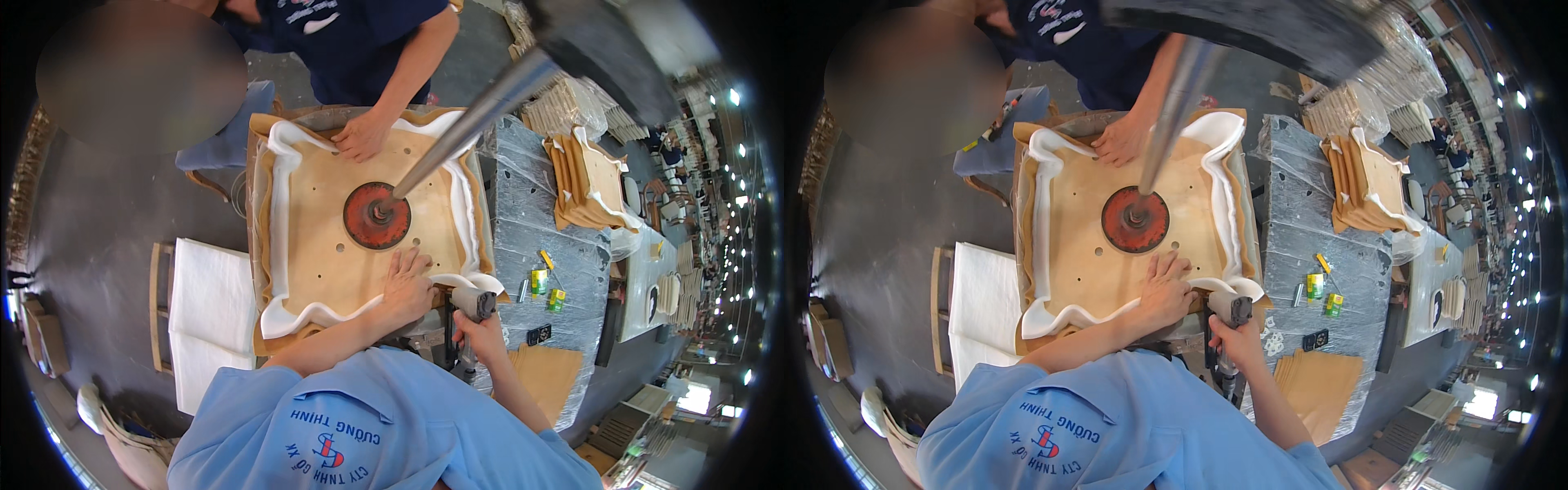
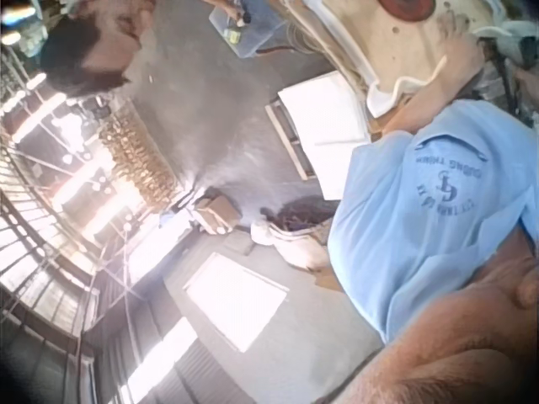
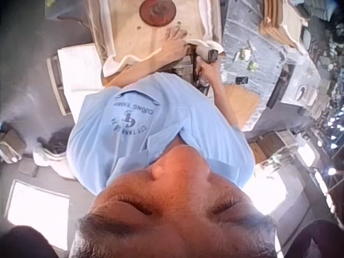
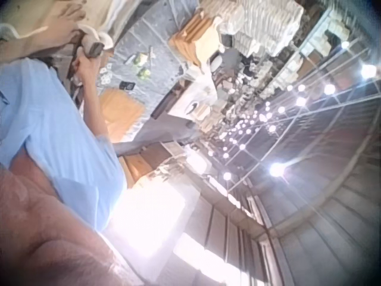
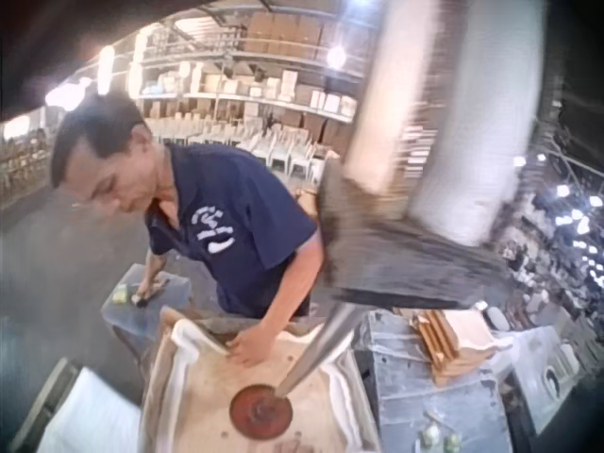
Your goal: The person places a brown paper sheet and a white foam pad onto an inverted chair seat. They then use a staple gun to secure the foam and paper to the wooden frame while a coworker assists by holding the materials in place.
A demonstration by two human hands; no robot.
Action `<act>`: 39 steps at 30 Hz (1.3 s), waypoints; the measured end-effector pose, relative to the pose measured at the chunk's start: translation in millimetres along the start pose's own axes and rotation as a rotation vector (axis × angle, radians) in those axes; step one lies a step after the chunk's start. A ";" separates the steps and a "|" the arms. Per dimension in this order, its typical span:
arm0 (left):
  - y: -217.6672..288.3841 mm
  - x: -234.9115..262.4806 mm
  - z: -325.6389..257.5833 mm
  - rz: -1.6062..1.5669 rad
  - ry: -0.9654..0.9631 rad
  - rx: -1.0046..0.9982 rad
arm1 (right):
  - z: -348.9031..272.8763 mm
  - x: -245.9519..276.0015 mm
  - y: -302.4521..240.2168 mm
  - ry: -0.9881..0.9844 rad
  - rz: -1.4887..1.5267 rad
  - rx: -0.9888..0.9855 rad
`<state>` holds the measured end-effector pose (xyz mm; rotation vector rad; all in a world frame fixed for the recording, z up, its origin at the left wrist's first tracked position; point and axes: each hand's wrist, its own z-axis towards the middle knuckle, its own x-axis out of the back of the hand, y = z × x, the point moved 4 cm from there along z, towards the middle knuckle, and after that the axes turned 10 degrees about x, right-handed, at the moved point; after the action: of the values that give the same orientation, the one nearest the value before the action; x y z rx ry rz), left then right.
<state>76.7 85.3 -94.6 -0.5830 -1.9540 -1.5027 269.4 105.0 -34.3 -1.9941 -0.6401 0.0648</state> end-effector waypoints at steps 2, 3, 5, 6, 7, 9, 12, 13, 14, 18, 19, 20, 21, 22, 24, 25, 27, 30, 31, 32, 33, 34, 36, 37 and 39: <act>0.4 -0.7 0.5 -0.049 0.007 0.009 | 8.5 -2.3 -8.9 -0.028 -0.034 -0.021; -0.3 -1.2 1.1 -0.048 0.014 0.010 | 12.6 -3.7 -12.6 -0.043 -0.049 -0.029; -0.9 -1.9 1.9 -0.045 0.028 0.010 | 18.8 -6.9 -18.2 -0.043 -0.085 -0.055; -1.3 -2.1 1.9 -0.047 0.034 0.010 | 21.3 -8.4 -20.8 -0.043 -0.102 -0.067; -1.3 -2.7 1.6 -0.049 0.039 0.009 | 24.4 -9.4 -23.6 -0.040 -0.133 -0.068; -2.5 -2.5 0.3 -0.038 0.042 -0.003 | 28.8 -12.3 -23.8 -0.033 -0.181 -0.069; -1.6 3.2 -0.8 0.018 0.011 -0.027 | 32.6 -14.6 -21.5 -0.017 -0.234 -0.069; -0.2 4.6 -5.8 0.057 -0.020 -0.030 | 31.2 -14.1 -19.3 -0.003 -0.235 -0.088; -1.2 4.4 -8.7 0.096 -0.045 -0.027 | 30.9 -15.0 -19.2 0.004 -0.238 -0.103; -2.6 3.8 -8.2 0.070 0.024 -0.028 | 34.0 -14.6 -18.9 0.015 -0.206 -0.092; -4.5 2.4 -7.0 0.026 0.028 -0.010 | 34.4 -15.3 -17.5 0.014 -0.198 -0.092; -4.5 1.6 -6.3 -0.022 0.029 0.010 | 34.4 -16.0 -16.0 0.014 -0.194 -0.095; -4.7 1.2 -5.4 -0.032 0.034 0.017 | 34.3 -15.8 -15.3 0.014 -0.189 -0.098; -5.7 1.4 -3.8 -0.042 0.039 0.024 | 34.0 -14.6 -16.1 -0.004 -0.198 -0.089; -6.2 1.8 -2.8 -0.048 0.044 0.036 | 34.4 -12.9 -18.6 -0.047 -0.221 -0.071; -5.8 1.9 -3.2 -0.044 0.043 0.038 | 34.7 -12.7 -19.7 -0.053 -0.216 -0.062; -6.1 1.3 -3.6 -0.046 0.047 0.044 | 34.9 -13.2 -19.7 -0.065 -0.206 -0.047; -5.1 0.1 -3.3 -0.065 0.059 0.054 | 36.8 -14.3 -20.1 -0.066 -0.204 -0.063; -4.8 -0.6 -3.8 -0.070 0.059 0.059 | 36.5 -14.5 -20.4 -0.061 -0.209 -0.062; -4.9 -0.4 -3.7 -0.071 0.057 0.061 | 36.3 -15.4 -20.4 -0.054 -0.210 -0.059; -4.8 -0.1 -3.8 -0.078 0.064 0.057 | 36.1 -16.1 -20.4 -0.047 -0.210 -0.057; -4.5 0.1 -4.2 -0.085 0.070 0.054 | 35.9 -16.5 -20.2 -0.049 -0.213 -0.058; -4.6 -0.3 -4.0 -0.091 0.090 0.046 | 35.6 -18.8 -25.7 -0.052 -0.218 -0.055; -4.5 -0.7 -4.1 -0.091 0.102 0.042 | 35.4 -19.5 -27.7 -0.048 -0.239 -0.064; -3.5 -0.2 -3.3 -0.082 0.109 0.030 | 35.2 -19.8 -30.5 -0.033 -0.274 -0.075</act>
<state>75.1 81.3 -96.6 -0.4044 -1.9338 -1.5189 229.1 135.4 -30.7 -1.9621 -0.9436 -0.0940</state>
